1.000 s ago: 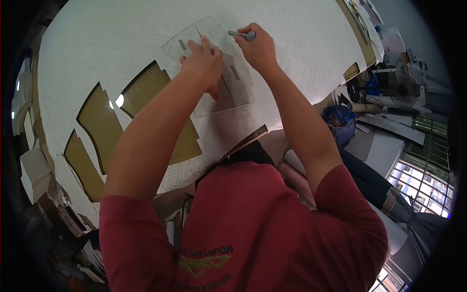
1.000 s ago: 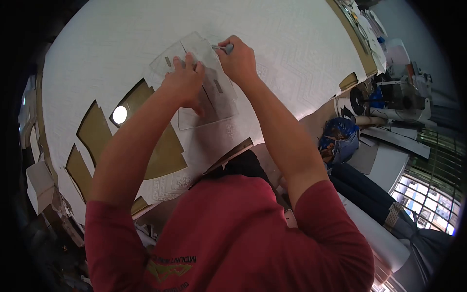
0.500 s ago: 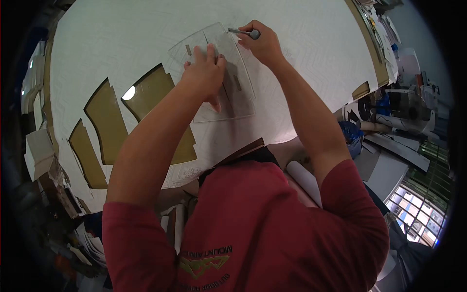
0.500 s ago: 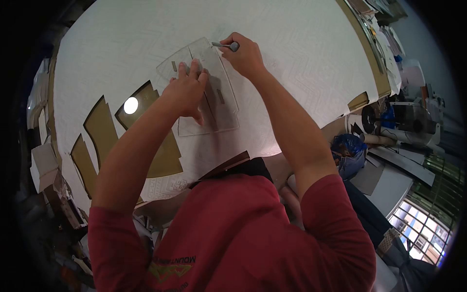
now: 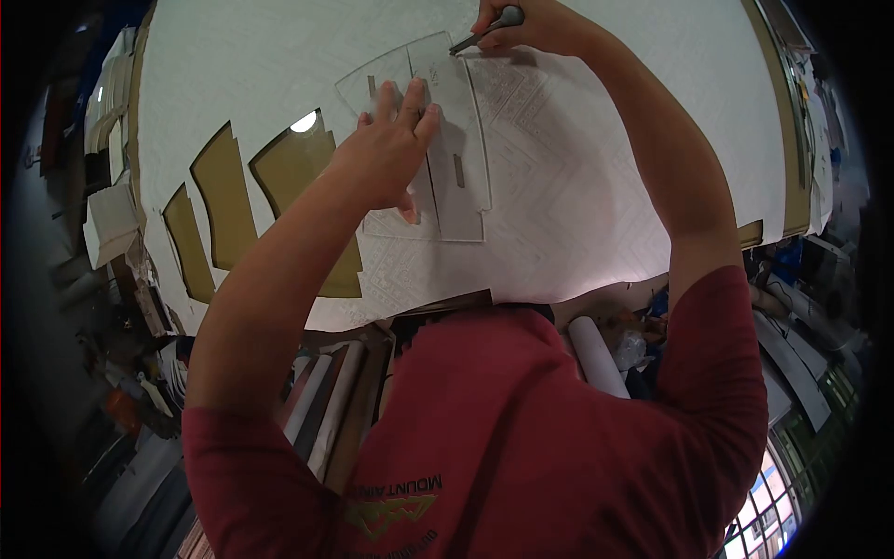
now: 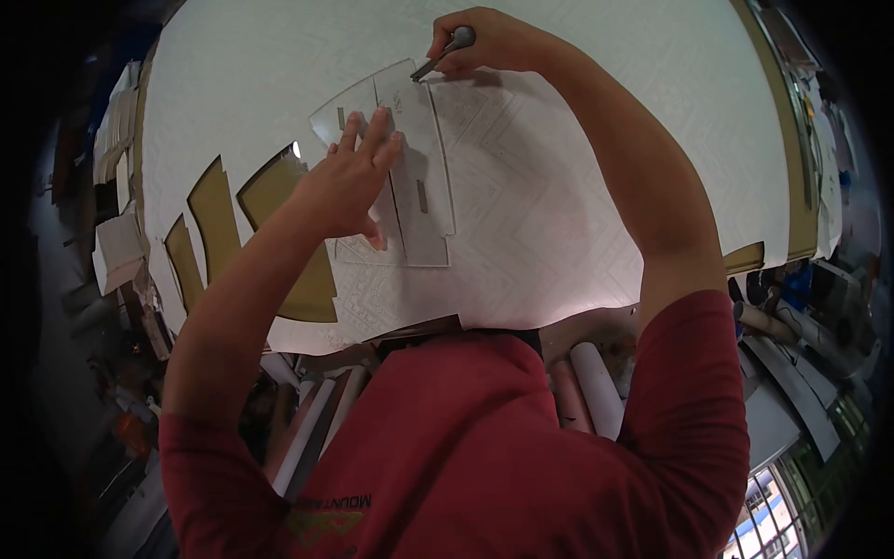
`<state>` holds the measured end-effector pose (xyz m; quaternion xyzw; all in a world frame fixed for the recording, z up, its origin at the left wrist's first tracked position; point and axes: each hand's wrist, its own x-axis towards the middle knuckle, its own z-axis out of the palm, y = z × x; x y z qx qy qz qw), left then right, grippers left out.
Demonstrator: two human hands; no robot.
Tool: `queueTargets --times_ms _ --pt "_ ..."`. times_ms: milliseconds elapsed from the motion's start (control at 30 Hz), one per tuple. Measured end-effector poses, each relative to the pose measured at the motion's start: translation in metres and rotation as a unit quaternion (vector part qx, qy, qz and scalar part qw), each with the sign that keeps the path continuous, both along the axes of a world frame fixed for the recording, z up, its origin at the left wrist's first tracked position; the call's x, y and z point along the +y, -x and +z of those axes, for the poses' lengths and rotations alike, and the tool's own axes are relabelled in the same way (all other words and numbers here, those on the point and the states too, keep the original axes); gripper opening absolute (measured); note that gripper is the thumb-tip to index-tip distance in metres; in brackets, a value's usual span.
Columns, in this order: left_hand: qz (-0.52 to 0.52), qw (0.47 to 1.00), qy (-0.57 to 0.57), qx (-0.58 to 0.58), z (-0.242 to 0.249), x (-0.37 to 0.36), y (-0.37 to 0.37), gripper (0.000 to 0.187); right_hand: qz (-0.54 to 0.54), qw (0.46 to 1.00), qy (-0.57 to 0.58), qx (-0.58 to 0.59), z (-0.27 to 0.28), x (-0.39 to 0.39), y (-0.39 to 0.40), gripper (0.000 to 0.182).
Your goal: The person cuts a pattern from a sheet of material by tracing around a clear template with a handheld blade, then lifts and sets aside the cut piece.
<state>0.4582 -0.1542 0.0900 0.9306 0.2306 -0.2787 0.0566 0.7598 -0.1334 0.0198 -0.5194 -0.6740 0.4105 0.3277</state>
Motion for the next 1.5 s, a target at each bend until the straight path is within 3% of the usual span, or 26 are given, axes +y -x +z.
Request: queueTargets --times_ms 133,200,233,300,333,400,433,500,633,833,900,1133,1200,1233,1300,1333,1500 --pt "-0.007 1.000 -0.004 0.000 0.000 0.000 0.001 0.141 -0.025 1.000 -0.019 -0.005 0.003 -0.018 0.009 0.015" --pt "-0.006 1.000 -0.004 -0.006 -0.002 0.001 0.002 0.141 -0.149 0.989 0.004 -0.013 0.009 -0.044 0.028 0.018" --pt "-0.004 1.000 -0.001 -0.011 -0.004 0.001 0.003 0.141 -0.150 0.989 0.004 -0.019 0.000 -0.052 0.040 0.018" --pt "-0.001 1.000 0.004 -0.017 0.001 0.000 0.002 0.140 -0.303 0.937 -0.173 -0.001 -0.025 -0.065 0.069 0.020" --pt "0.001 1.000 0.008 -0.016 0.003 0.000 0.002 0.139 -0.304 0.936 -0.175 -0.009 -0.024 -0.071 0.085 0.020" --pt "0.001 0.999 0.014 -0.037 0.001 0.001 0.004 0.139 -0.442 0.878 -0.186 -0.017 -0.017 -0.077 0.119 0.021" --pt "0.004 0.998 0.019 -0.051 0.000 0.001 0.005 0.139 -0.442 0.877 -0.188 -0.025 -0.010 -0.075 0.129 0.021" --pt "0.006 0.998 0.025 -0.060 -0.001 0.000 0.007 0.140 -0.516 0.852 -0.077 -0.038 0.003 -0.069 0.143 0.018" --pt "0.018 0.997 0.037 -0.061 -0.002 0.002 0.007 0.143 -0.537 0.833 -0.102 -0.080 0.007 -0.045 0.148 0.016" --pt "-0.006 0.999 0.025 -0.044 0.002 0.003 0.010 0.142 -0.490 0.852 -0.104 -0.154 0.011 -0.029 0.138 0.019" --pt "0.012 0.998 0.033 -0.061 -0.001 0.004 0.009 0.143 -0.486 0.861 -0.103 -0.107 0.007 -0.036 0.139 0.019" --pt "0.036 0.995 0.041 -0.083 -0.002 0.000 0.010 0.140 -0.422 0.893 -0.108 -0.114 0.012 -0.036 0.108 0.021" --pt "0.040 0.996 0.041 -0.074 0.001 -0.001 0.008 0.140 -0.311 0.936 -0.081 -0.141 0.022 -0.025 0.080 0.021" --pt "0.039 0.996 0.045 -0.069 0.002 -0.001 0.008 0.140 -0.307 0.939 -0.081 -0.133 0.023 -0.014 0.061 0.021" --pt "0.037 0.997 0.038 -0.058 0.002 -0.001 0.007 0.139 -0.108 0.985 -0.056 -0.120 0.026 0.018 0.026 0.018" --pt "0.030 0.998 0.032 -0.055 0.003 -0.001 0.006 0.138 -0.060 0.986 0.023 -0.154 0.038 0.034 0.018 0.018" --pt "0.034 0.999 0.016 -0.028 0.001 -0.002 0.001 0.136 0.013 0.995 0.002 -0.100 0.003 0.073 0.038 0.018"
